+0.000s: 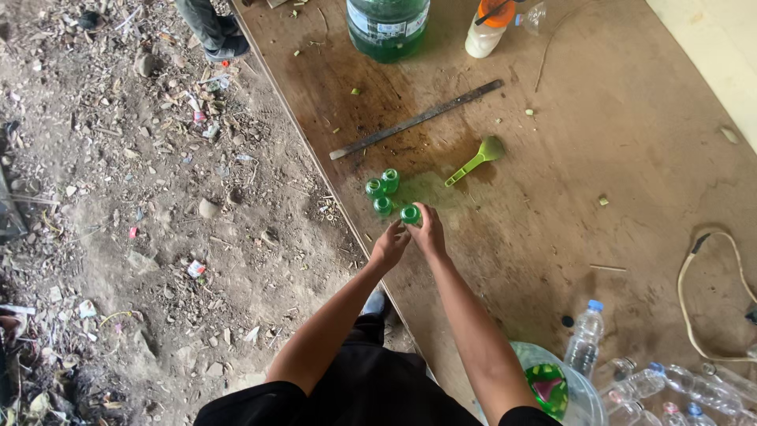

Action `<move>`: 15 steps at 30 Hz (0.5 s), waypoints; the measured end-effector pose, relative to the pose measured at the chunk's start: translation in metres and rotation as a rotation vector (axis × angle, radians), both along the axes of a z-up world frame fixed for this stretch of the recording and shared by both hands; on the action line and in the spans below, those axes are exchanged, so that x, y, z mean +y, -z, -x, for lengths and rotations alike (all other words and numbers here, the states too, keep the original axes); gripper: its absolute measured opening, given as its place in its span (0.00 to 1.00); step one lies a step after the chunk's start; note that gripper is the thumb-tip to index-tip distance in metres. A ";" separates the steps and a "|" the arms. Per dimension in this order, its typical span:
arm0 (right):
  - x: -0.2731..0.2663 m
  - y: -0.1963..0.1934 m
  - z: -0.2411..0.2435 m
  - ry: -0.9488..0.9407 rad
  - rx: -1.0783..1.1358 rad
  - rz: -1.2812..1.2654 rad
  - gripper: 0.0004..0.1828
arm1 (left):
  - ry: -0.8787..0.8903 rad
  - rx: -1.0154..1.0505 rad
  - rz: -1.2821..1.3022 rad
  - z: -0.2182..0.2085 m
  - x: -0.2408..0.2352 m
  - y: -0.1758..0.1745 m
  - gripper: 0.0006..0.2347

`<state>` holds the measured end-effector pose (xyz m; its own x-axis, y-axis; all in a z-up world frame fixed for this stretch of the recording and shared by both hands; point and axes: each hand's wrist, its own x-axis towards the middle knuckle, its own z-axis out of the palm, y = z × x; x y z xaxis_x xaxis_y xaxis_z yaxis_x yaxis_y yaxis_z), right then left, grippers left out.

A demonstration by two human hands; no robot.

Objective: The person pours a green liquid from a large bottle into small plastic bottles using a funnel. The person places the filled bottles on the table and repeats the process with several bottles.

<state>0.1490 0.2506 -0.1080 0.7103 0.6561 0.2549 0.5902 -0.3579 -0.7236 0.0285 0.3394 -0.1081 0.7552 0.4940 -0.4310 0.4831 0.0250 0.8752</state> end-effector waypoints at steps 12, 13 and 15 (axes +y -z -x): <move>0.046 0.026 -0.017 0.036 0.137 0.081 0.32 | -0.075 -0.171 0.090 -0.025 0.018 0.010 0.29; 0.047 0.027 -0.017 0.038 0.146 0.085 0.32 | -0.082 -0.197 0.105 -0.024 0.018 0.010 0.29; 0.050 0.027 -0.018 0.043 0.164 0.093 0.31 | -0.095 -0.247 0.135 -0.025 0.018 0.011 0.30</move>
